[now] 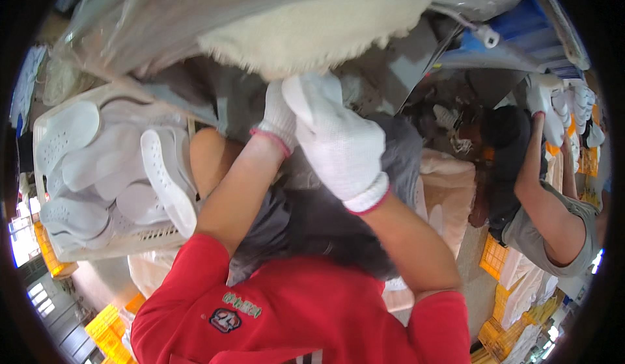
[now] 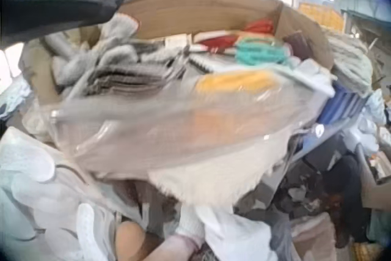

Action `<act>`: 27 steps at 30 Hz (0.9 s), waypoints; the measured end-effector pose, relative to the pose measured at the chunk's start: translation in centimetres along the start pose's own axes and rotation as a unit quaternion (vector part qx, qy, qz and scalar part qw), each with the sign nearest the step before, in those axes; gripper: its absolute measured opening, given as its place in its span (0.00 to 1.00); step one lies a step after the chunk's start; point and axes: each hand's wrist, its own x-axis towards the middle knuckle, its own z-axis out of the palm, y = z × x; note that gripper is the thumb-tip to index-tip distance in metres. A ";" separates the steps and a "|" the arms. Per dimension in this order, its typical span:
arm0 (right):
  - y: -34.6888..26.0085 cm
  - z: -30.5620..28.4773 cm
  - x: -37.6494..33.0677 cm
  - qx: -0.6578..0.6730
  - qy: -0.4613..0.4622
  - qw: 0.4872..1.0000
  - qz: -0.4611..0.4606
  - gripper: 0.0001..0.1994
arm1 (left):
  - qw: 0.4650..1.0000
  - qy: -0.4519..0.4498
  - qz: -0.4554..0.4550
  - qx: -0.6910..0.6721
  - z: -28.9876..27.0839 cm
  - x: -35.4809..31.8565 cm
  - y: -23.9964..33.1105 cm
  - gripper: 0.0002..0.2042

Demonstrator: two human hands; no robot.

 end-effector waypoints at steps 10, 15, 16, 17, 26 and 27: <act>-1.1 -2.3 1.8 0.147 -0.330 0.904 0.230 0.31 | 0.990 -0.135 0.006 0.026 -3.0 0.2 -3.9 0.22; -1.4 -1.0 0.6 0.193 -0.277 0.928 0.159 0.39 | 0.978 -0.140 -0.105 -0.116 -1.4 1.0 1.0 0.19; -0.4 -0.3 1.7 0.340 -0.317 0.836 0.290 0.35 | 0.994 -0.090 -0.054 -0.041 -1.3 0.6 1.3 0.19; -0.6 -0.9 2.1 0.503 -0.313 0.692 0.414 0.30 | 0.998 -0.043 0.000 0.040 -1.3 0.2 1.4 0.18; -5.8 -5.5 -1.1 0.076 -0.296 0.900 0.310 0.40 | 0.979 -0.140 0.048 0.142 -3.8 1.0 -2.6 0.15; -5.2 -5.3 -0.5 0.055 -0.293 0.917 0.264 0.37 | 0.964 -0.263 0.004 -0.038 -3.7 1.6 -1.8 0.16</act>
